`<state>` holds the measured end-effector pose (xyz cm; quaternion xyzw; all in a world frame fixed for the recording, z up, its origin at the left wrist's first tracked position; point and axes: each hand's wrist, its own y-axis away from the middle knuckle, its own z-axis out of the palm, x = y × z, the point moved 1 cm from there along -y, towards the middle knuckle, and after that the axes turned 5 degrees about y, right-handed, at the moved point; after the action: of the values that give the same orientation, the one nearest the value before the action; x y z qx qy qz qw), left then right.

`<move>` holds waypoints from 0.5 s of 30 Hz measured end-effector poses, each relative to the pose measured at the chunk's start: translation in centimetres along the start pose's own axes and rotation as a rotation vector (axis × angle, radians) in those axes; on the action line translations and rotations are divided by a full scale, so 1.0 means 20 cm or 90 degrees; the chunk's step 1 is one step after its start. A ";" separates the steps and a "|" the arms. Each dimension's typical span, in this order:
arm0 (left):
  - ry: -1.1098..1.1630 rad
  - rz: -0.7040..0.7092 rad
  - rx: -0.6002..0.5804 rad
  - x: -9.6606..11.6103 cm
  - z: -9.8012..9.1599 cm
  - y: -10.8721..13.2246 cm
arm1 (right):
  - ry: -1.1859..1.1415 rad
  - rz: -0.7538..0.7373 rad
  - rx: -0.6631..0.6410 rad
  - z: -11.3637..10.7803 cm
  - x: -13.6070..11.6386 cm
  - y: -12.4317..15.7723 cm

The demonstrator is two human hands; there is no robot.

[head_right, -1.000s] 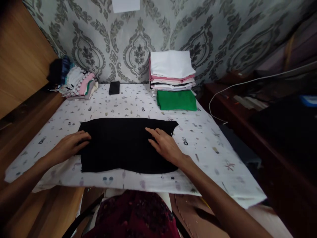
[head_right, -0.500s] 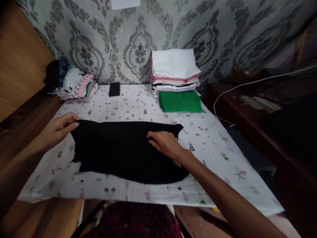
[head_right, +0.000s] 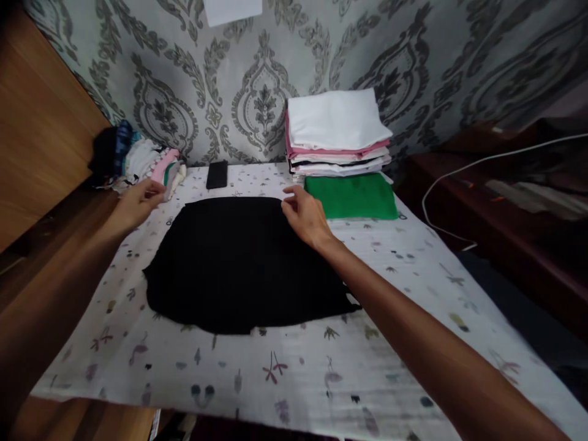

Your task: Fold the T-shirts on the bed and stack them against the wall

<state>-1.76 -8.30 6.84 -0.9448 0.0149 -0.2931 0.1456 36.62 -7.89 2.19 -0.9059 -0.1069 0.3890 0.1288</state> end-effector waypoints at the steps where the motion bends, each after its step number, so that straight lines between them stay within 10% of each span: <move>1: -0.007 0.015 -0.022 -0.01 0.01 0.06 | 0.014 -0.023 -0.012 -0.01 0.01 0.06; 9: -0.043 0.103 -0.215 0.03 -0.07 0.72 | 0.199 -0.266 -0.069 -0.14 0.07 0.76; 15: -0.185 0.240 -0.337 -0.07 -0.09 0.96 | 0.302 -0.314 -0.091 -0.25 0.18 1.02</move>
<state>-2.79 -26.96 2.17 -0.9622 0.2437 -0.1098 -0.0519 44.53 -26.89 -3.41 -0.9247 -0.3166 0.1166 0.1763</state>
